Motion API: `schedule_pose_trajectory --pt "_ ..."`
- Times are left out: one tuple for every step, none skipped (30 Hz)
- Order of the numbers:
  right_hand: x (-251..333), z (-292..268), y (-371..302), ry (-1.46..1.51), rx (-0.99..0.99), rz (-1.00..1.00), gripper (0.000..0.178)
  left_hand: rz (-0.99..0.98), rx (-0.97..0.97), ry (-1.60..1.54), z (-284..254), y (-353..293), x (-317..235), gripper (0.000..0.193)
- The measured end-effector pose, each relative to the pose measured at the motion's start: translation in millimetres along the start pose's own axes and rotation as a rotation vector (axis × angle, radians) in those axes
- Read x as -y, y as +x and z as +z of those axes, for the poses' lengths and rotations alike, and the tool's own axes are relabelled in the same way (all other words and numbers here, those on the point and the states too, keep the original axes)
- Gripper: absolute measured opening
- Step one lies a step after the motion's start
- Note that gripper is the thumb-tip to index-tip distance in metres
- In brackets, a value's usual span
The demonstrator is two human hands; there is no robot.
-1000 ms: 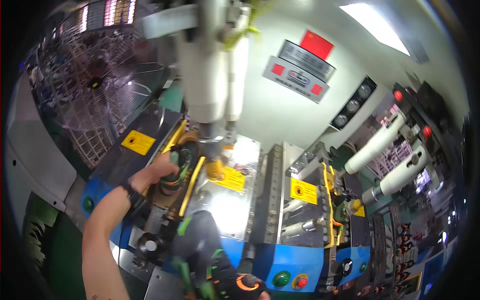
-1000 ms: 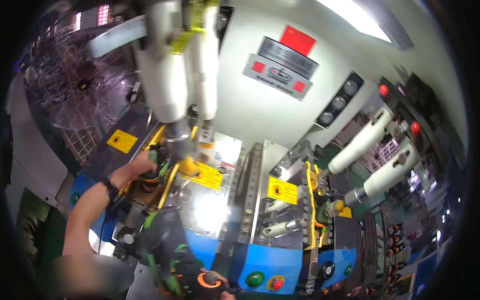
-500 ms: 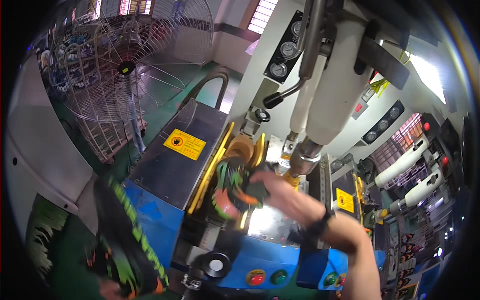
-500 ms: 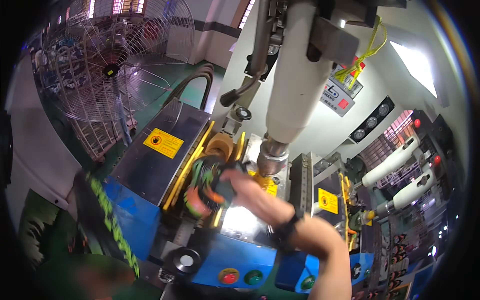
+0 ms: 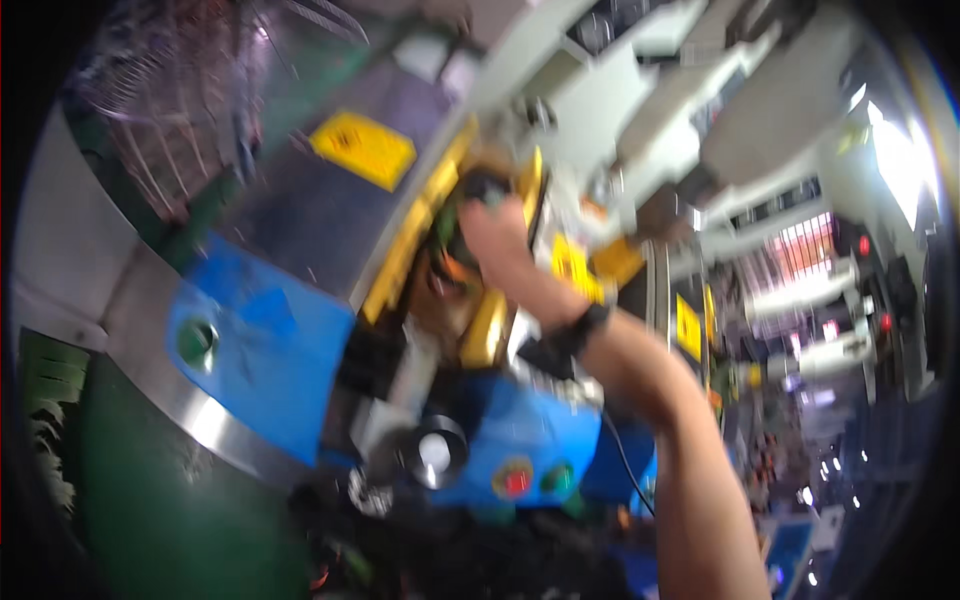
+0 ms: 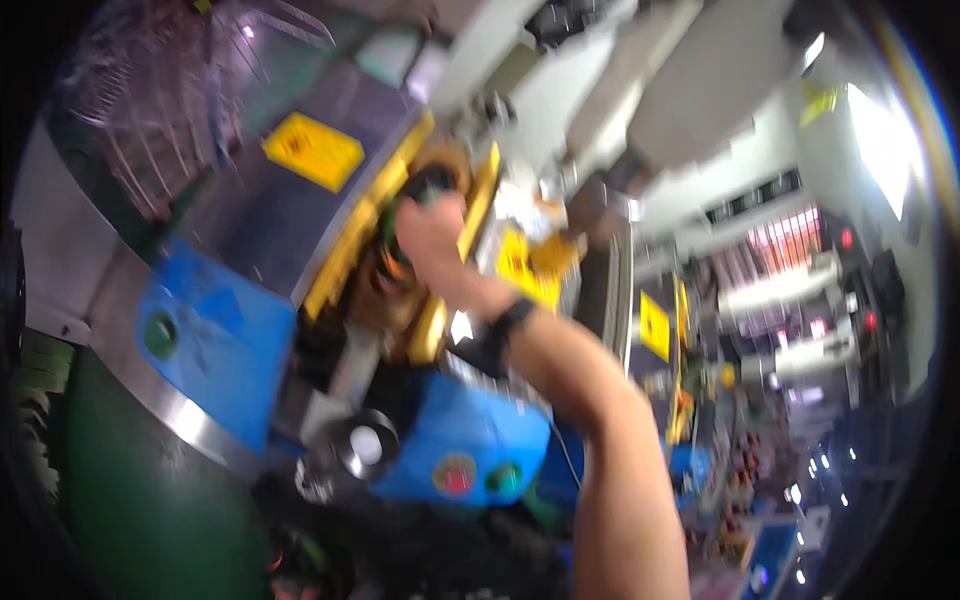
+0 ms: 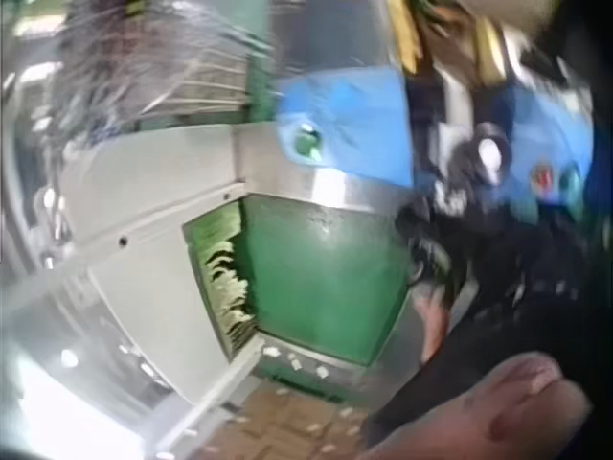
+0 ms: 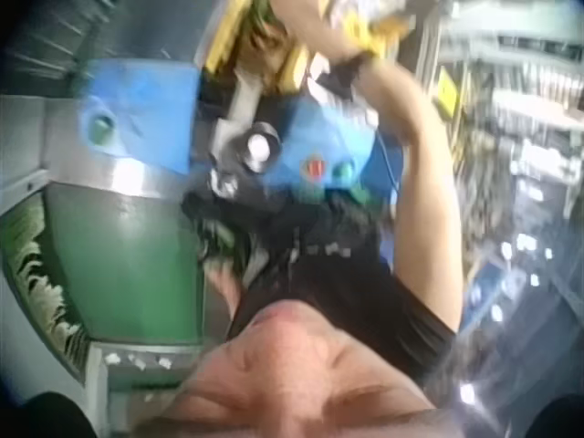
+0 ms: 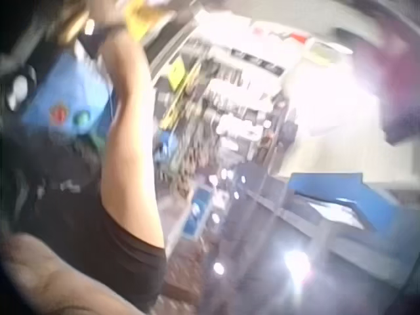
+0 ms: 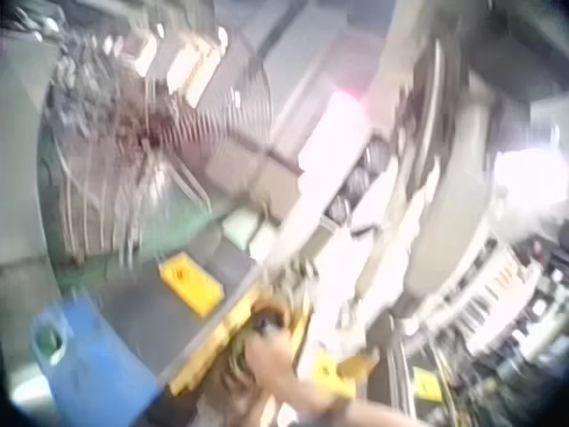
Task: Operating machinery to assemble and finish shoes in a factory setting.
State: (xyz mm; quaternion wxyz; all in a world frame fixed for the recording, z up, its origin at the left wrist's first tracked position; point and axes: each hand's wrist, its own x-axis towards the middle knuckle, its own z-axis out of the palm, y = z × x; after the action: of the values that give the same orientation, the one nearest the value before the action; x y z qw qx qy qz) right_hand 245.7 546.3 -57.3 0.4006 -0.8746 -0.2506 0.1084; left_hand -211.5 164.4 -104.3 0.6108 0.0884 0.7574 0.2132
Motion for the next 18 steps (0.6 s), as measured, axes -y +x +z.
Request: schedule_pose_trajectory --pt "1.4 2.0 0.8 -0.099 -0.034 0.009 0.039 -0.03 0.015 0.065 6.0 3.2 7.7 0.078" --pt "3.0 1.7 -1.0 0.003 -0.057 -0.035 0.045 0.23 0.046 0.124 19.5 12.2 18.6 0.076" --pt "9.2 -0.8 -0.6 -0.066 -0.054 -0.062 0.048 0.501 0.065 0.175 24.9 21.0 27.4 0.074" --pt "15.6 -8.0 -4.6 -0.066 -0.002 -0.068 0.053 0.54 0.088 0.157 31.0 31.9 34.0 0.074" --pt "25.8 -16.3 -8.9 -0.061 0.119 -0.004 0.059 0.623 0.087 0.213 34.7 39.6 39.9 0.073" --pt "34.3 -30.8 -16.9 0.02 0.206 0.006 0.061 0.706 0.072 0.277 37.8 43.8 42.6 0.073" --pt "46.2 -47.2 -21.4 0.067 0.352 0.053 0.062 0.788 0.05 0.345 40.1 45.2 43.2 0.072" --pt "53.8 -67.1 -30.6 0.094 0.461 0.155 0.063 0.856 0.023 0.426 42.4 42.5 41.5 0.072" --pt "56.0 -89.7 -44.3 0.029 0.573 0.059 0.065 0.906 -0.003 0.513 44.1 37.9 36.2 0.071" --pt "52.4 -113.9 -60.6 -0.04 0.616 -0.023 0.068 0.933 -0.028 0.599 47.4 29.6 33.0 0.071" --pt "40.1 -131.3 -91.8 -0.174 0.477 -0.423 0.073 0.76 -0.009 0.715 47.4 22.0 25.5 0.057" --pt "22.3 -146.8 -125.9 -0.316 0.366 -0.812 0.078 0.715 -0.021 0.681 51.0 13.9 22.6 0.057" --pt "-1.9 -170.1 -152.8 -0.424 0.298 -1.14 0.083 0.646 0.167 0.235 49.9 11.1 16.2 0.073" --pt "-31.7 -193.3 -184.2 -0.539 0.353 -1.174 0.081 0.636 0.225 -0.023 51.1 9.6 12.9 0.074" --pt "-59.4 -210.0 -211.6 -0.563 0.46 -1.027 0.083 0.603 0.224 -0.227 49.2 7.5 11.6 0.076" --pt "-85.6 -228.4 -233.8 -0.585 0.457 -0.976 0.084 0.585 0.152 -0.366 49.5 10.5 9.9 0.08" --pt "-106.6 -237.2 -249.3 -0.741 0.572 -0.833 0.087 0.628 0.306 -0.485 48.3 9.2 14.0 0.075" --pt "-120.5 -248.4 -262.6 -0.962 0.703 -0.887 0.09 0.529 0.327 -0.538 47.8 11.9 13.4 0.071"
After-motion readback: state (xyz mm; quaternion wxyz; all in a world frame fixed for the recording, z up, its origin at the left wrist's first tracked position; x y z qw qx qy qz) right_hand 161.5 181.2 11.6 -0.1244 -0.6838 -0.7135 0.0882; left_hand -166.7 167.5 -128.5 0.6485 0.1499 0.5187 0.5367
